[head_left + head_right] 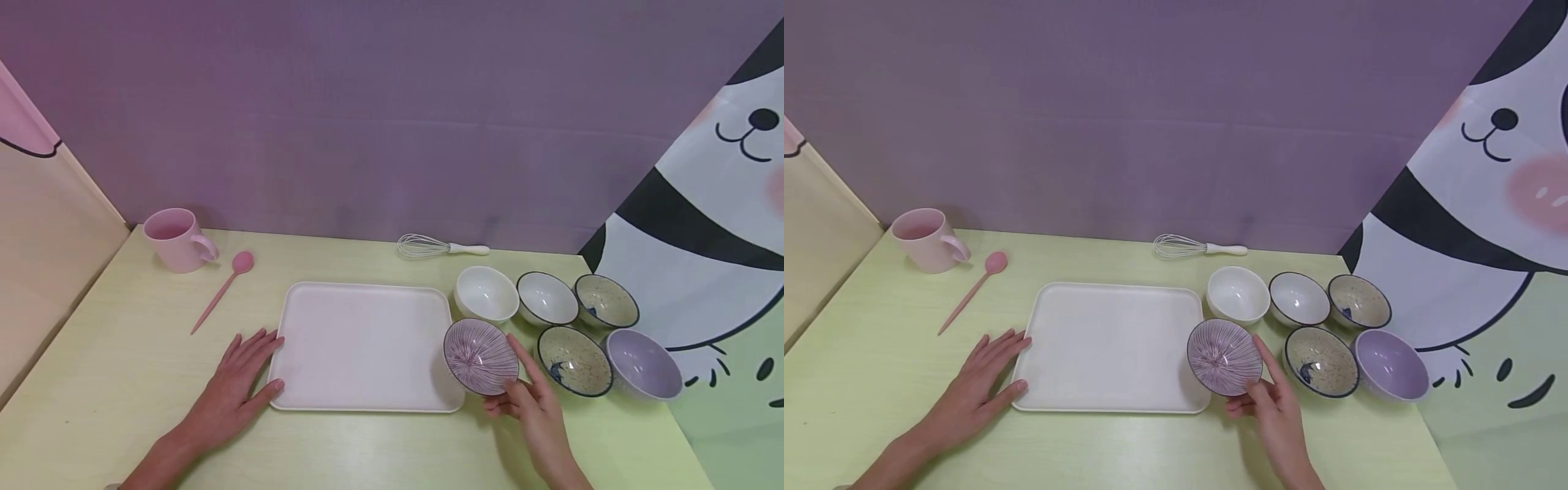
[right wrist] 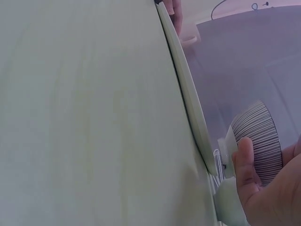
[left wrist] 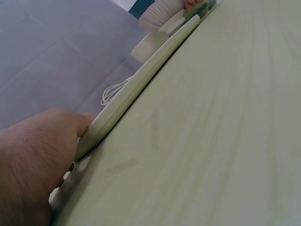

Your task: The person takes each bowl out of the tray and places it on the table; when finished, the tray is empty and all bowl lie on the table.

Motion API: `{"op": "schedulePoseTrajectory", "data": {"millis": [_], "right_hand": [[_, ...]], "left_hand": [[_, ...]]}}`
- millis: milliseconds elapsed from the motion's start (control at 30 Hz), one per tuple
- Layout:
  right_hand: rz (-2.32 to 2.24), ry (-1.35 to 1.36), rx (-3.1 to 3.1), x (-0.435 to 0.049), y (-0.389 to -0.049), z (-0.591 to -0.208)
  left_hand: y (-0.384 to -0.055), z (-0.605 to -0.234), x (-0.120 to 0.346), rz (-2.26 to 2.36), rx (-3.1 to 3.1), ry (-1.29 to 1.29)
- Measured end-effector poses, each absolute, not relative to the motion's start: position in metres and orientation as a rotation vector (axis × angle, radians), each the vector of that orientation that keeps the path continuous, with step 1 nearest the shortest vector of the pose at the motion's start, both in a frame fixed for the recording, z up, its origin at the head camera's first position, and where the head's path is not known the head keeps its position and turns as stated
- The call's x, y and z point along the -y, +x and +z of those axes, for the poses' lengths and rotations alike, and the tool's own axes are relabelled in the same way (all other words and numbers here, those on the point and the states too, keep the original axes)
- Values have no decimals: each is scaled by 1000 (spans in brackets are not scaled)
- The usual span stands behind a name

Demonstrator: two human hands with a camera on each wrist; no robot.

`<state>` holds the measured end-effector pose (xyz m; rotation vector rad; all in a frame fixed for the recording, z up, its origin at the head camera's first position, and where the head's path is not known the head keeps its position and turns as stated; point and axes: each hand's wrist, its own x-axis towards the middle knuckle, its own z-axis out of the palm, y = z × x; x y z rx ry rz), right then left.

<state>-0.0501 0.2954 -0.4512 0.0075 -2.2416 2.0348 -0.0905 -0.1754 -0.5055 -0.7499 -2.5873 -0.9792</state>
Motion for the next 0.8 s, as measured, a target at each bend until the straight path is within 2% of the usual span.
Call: {"op": "schedulePoseTrajectory", "data": {"millis": [800], "right_hand": [[2039,-131,2251,-323,-47,-463]], "left_hand": [[-91,-505,176,-983,2600,-750]]}}
